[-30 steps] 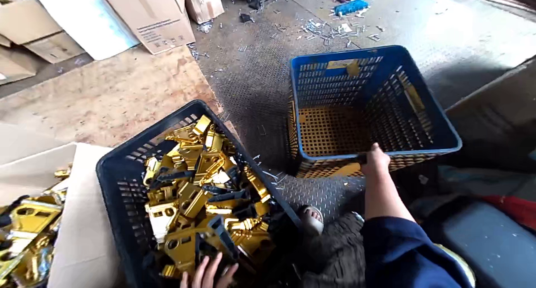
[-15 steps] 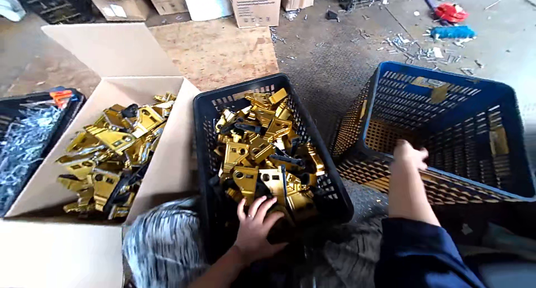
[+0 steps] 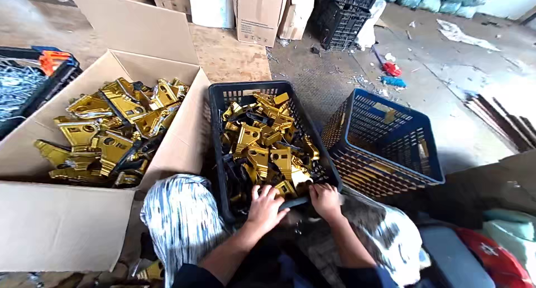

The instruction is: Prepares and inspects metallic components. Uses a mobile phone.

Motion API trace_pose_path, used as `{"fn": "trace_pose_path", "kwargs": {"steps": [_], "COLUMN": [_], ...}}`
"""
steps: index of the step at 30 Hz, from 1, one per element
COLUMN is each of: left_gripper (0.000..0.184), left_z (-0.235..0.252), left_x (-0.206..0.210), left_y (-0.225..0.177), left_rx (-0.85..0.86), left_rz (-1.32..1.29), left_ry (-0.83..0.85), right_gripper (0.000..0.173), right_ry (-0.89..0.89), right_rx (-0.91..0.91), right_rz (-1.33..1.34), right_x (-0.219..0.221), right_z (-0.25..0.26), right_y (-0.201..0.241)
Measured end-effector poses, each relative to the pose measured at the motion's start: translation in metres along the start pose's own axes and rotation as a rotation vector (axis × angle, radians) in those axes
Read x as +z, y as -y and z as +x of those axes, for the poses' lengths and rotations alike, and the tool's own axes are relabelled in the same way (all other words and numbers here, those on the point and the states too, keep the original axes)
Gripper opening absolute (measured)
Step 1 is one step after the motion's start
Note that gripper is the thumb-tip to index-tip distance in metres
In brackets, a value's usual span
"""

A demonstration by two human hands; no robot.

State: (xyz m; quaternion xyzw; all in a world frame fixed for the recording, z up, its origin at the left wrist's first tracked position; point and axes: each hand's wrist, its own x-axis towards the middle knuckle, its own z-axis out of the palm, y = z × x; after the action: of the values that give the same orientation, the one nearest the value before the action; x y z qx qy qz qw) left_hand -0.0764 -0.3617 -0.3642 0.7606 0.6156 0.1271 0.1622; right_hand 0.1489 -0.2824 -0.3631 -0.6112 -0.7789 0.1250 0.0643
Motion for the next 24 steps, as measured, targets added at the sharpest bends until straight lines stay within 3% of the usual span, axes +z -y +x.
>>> {"fn": "trace_pose_path", "kwargs": {"steps": [5,9,12,18,24], "left_gripper": [0.044,0.051,0.059,0.053,0.049], "left_z": [-0.008,-0.015,-0.009,-0.014,-0.053], "left_x": [-0.003,0.0,-0.006,-0.012,-0.012], "left_y": [0.005,0.013,0.009,0.01,0.015], "left_rx": [-0.092,-0.047,-0.059,-0.117,-0.069], "left_rz": [0.007,0.071,0.054,-0.01,-0.072], "left_ry": [0.049,0.005,0.205,0.317,0.41], "right_gripper": [0.047,0.056,0.072,0.074,0.071], "right_ry": [0.121,0.271,0.398,0.244,0.163], "right_rx": [0.071,0.074,0.035,-0.022,-0.042], "right_rz": [-0.119,-0.175,-0.235,-0.185,-0.102], "right_x": [-0.005,-0.013,-0.022,-0.004,0.014], "right_z": [0.004,0.012,0.009,-0.011,-0.082], "right_y": [0.014,0.021,0.025,0.026,0.025]}}
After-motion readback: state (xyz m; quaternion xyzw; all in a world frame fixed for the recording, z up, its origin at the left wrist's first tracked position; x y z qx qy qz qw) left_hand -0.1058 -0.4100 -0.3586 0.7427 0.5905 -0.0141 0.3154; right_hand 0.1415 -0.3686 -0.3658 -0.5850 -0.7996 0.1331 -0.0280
